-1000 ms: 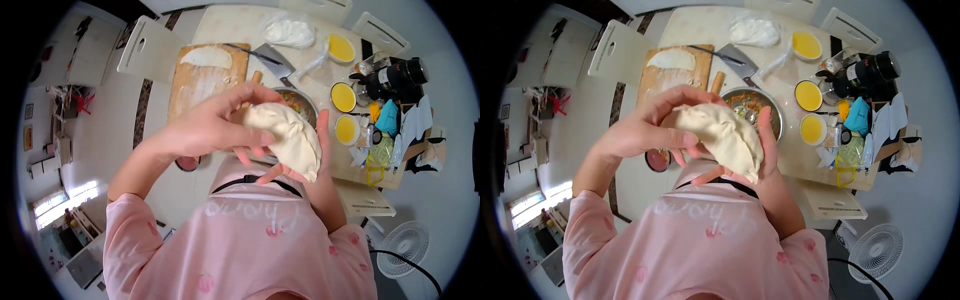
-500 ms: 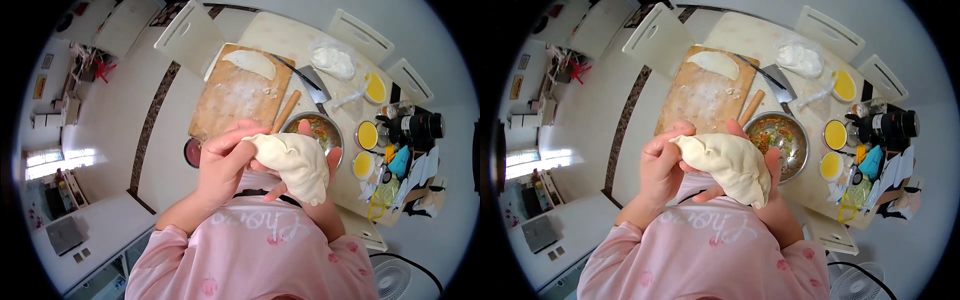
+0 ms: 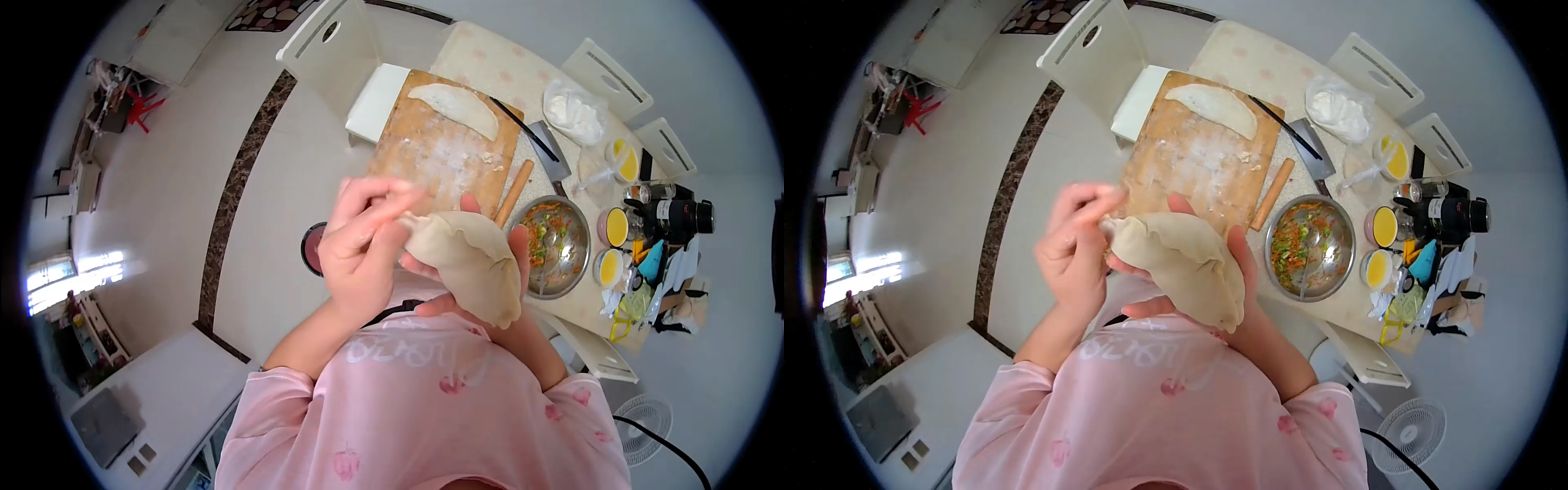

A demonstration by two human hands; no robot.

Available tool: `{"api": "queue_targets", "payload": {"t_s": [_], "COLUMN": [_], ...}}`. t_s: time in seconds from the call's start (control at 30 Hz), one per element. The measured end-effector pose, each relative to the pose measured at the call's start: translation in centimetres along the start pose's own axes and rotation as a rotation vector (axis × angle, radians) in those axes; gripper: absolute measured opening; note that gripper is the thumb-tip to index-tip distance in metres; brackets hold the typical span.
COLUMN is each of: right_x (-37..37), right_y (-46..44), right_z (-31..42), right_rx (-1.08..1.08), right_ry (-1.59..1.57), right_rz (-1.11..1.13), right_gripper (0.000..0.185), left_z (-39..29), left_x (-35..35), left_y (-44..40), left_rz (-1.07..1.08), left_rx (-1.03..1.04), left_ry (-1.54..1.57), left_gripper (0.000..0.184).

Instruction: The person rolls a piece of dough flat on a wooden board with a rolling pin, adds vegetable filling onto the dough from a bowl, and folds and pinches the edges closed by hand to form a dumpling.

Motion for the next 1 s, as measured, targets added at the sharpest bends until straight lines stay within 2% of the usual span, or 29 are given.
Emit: {"api": "queue_targets", "payload": {"t_s": [0.07, 0.17, 0.23, 0.27, 0.37, 0.47, 0.53, 0.6, 0.67, 0.77, 0.9, 1.0], "right_x": [-0.6, -0.5, -1.2, -1.6, -1.5, -1.4, -0.7, -0.1, 0.0, -1.6, -0.8, -1.8], "right_y": [-1.3, -3.0, -3.5, -3.7, -3.6, -3.8, -4.0, -4.1, -3.9, -2.6, -2.0, -1.3], "right_z": [-1.5, -4.2, -5.2, -5.5, -6.0, -5.6, -4.9, -4.4, -3.6, -2.5, -1.7, -0.1], "right_rx": [0.032, -0.034, -0.009, 0.000, -0.041, -0.069, -0.092, -0.096, -0.090, -0.015, 0.066, 0.064], "right_ry": [0.209, 0.088, 0.217, 0.283, 0.277, 0.284, 0.279, 0.353, 0.511, 0.548, 0.476, 0.472], "right_rz": [-0.023, 0.026, -0.070, -0.114, -0.096, -0.112, -0.142, -0.158, -0.172, -0.220, -0.206, -0.188], "right_gripper": [0.084, 0.090, 0.091, 0.092, 0.092, 0.091, 0.090, 0.087, 0.082, 0.075, 0.066, 0.061], "left_z": [-0.4, -0.2, 0.0, -0.9, -0.1, 1.4, -0.3, -1.7, -2.1, -2.7, -2.6, -2.1], "left_x": [-1.7, -3.2, -3.5, -3.9, -4.3, -4.4, -3.6, -3.0, -2.9, -2.1, -1.4, 0.1], "left_y": [-1.1, -2.6, -3.5, -3.8, -4.0, -3.8, -3.5, -3.6, -4.0, -4.1, -3.4, -2.6], "left_rz": [0.044, 0.195, 0.317, 0.331, 0.392, 0.275, 0.119, 0.155, 0.383, 0.494, 0.406, 0.261], "left_rx": [-0.032, -0.079, -0.155, -0.018, 0.083, -0.004, -0.164, -0.155, 0.005, 0.114, 0.182, 0.203], "left_ry": [-0.003, 0.078, 0.109, 0.005, -0.017, 0.080, 0.309, 0.267, -0.045, -0.047, -0.089, -0.161], "left_gripper": [0.014, 0.013, 0.013, 0.009, 0.014, 0.020, 0.023, 0.027, 0.029, 0.026, 0.017, 0.018]}}
Point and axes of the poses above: each hand's wrist, its own y-axis away from the middle knuckle, its own x-axis out of the palm, z = x × y, the point moved 10 cm from there along -y, towards the middle knuckle, and after that the axes turned 14 degrees about -x, right-handed, at the moved point
